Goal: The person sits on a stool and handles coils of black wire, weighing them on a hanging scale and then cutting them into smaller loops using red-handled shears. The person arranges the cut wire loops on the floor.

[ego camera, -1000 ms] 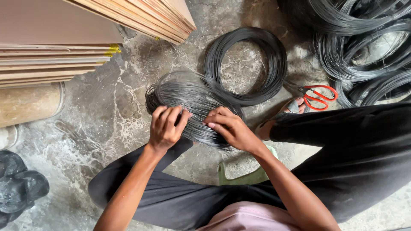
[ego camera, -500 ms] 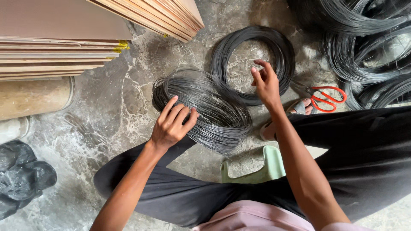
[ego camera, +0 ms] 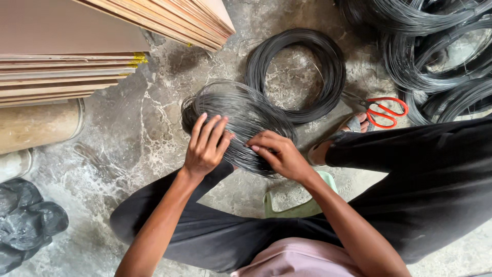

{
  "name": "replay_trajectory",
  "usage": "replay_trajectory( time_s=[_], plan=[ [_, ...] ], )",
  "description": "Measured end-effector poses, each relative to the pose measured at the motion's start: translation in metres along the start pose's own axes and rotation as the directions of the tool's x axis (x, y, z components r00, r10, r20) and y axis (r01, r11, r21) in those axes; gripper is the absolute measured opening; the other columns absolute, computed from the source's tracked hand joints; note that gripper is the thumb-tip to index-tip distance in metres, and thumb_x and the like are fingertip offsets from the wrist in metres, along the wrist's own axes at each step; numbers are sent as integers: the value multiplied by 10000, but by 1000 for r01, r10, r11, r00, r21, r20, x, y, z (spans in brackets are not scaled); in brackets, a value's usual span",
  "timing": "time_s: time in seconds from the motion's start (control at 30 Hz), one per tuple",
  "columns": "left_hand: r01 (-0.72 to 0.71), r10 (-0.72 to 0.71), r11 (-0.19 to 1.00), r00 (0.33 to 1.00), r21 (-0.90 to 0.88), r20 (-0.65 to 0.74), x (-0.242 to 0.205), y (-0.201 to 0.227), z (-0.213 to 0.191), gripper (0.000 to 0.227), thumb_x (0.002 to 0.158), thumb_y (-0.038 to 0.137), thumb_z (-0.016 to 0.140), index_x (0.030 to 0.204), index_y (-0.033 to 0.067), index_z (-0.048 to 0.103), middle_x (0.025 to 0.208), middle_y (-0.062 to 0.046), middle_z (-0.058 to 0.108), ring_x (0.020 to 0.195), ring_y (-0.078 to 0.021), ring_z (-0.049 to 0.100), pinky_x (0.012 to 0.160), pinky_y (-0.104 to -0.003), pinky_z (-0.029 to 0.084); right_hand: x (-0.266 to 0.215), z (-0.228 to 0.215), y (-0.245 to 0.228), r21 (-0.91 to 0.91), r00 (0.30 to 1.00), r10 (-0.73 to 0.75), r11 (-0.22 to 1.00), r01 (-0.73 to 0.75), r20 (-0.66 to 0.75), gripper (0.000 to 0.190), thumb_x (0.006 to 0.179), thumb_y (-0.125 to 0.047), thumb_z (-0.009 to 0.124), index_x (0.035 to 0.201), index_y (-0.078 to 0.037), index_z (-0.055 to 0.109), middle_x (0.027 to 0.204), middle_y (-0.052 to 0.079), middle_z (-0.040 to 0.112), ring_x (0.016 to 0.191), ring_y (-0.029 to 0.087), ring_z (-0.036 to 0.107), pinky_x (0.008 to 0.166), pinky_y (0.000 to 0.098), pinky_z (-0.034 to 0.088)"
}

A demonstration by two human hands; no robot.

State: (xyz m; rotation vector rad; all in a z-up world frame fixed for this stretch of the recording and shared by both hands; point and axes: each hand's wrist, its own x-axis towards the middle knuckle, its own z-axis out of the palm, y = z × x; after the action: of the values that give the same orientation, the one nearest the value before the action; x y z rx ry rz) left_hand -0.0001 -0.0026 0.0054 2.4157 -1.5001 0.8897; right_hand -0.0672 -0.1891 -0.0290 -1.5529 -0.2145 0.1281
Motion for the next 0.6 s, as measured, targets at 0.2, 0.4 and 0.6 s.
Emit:
replay_trajectory(
  time_s=[0.2,0.4,0.6],
  plan=[
    [-30,32,998,999,-53,37,-5,0,5,124,851,75,597,767,-12,569,688,-139,549,666,-262,603,778,-465,547,-2,-12,-8,-47,998,65,997,-65,6,172,882,-131,543,956,-29,661,800,170,638,772,339,635,728,439,494],
    [-45,52,990,997,-134,51,-3,-5,-10,111,860,58,574,771,-8,565,678,-136,512,648,-248,582,773,-460,554,-24,-54,59,-211,903,148,945,-249,-403,140,923,-143,570,927,-32,656,683,124,611,679,260,609,685,370,479],
    [-105,112,984,993,-144,39,-1,-13,-23,113,847,26,582,751,-9,535,648,-130,474,600,-244,545,693,-454,573,-38,-82,100,-351,784,345,749,-561,-517,218,956,-262,572,918,-57,634,661,93,623,680,258,616,654,362,460]
  ],
)
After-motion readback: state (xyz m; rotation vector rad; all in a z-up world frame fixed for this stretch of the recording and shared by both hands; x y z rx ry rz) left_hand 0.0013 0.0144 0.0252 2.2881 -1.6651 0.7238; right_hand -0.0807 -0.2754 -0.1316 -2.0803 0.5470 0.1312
